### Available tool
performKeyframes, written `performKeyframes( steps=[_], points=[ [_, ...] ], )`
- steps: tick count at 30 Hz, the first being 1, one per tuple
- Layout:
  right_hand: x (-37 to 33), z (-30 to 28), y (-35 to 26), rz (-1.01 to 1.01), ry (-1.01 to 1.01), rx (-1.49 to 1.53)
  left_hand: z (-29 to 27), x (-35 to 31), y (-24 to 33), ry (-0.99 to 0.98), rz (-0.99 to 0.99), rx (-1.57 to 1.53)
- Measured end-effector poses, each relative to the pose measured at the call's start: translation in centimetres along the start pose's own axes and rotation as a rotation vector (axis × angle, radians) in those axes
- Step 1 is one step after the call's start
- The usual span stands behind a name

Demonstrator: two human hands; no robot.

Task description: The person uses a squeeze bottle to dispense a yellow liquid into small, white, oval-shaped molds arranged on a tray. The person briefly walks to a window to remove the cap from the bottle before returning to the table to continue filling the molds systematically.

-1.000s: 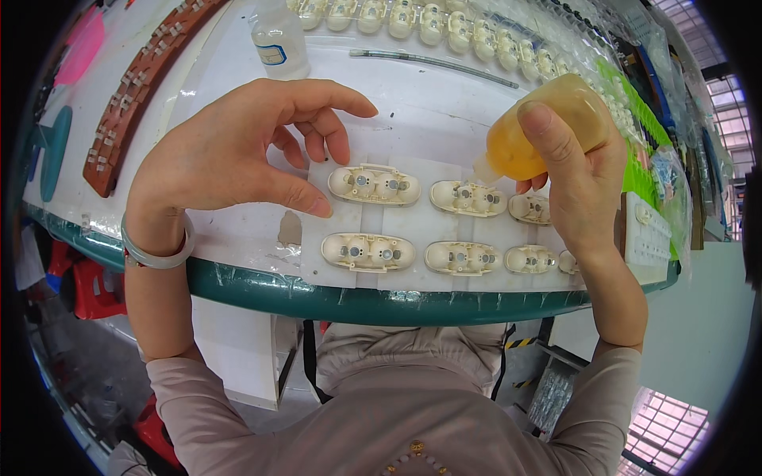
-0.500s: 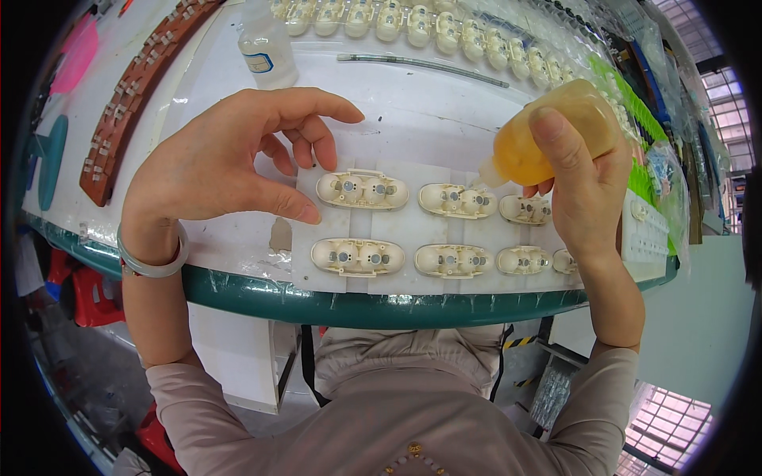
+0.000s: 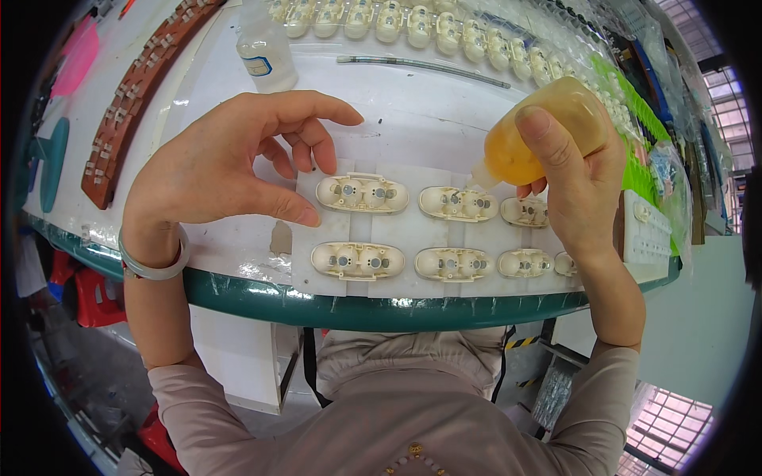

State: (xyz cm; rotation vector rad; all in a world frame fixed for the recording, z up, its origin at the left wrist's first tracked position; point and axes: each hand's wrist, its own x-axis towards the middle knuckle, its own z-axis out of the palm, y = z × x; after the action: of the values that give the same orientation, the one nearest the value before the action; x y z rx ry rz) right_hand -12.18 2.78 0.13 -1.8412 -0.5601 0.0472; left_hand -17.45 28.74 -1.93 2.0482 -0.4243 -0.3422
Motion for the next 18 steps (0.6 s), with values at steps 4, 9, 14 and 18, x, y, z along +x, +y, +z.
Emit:
performKeyframes(
  steps=[4,9,14,18],
  points=[
    [0.0,-0.1,0.0,0.003,0.014,0.010,0.0,-0.1,0.2,0.012,-0.021,-0.016],
    [-0.4,-1.5,-0.1,0.005,0.031,0.026,0.2,-0.1,0.3,0.028,-0.051,-0.026],
    [-1.5,-2.0,-0.1,-0.035,0.084,-0.036,0.2,0.0,0.3,0.025,-0.054,-0.022],
    [-1.6,-2.3,0.5,-0.048,0.041,-0.055,0.2,0.0,0.2,0.025,-0.059,-0.008]
  ],
)
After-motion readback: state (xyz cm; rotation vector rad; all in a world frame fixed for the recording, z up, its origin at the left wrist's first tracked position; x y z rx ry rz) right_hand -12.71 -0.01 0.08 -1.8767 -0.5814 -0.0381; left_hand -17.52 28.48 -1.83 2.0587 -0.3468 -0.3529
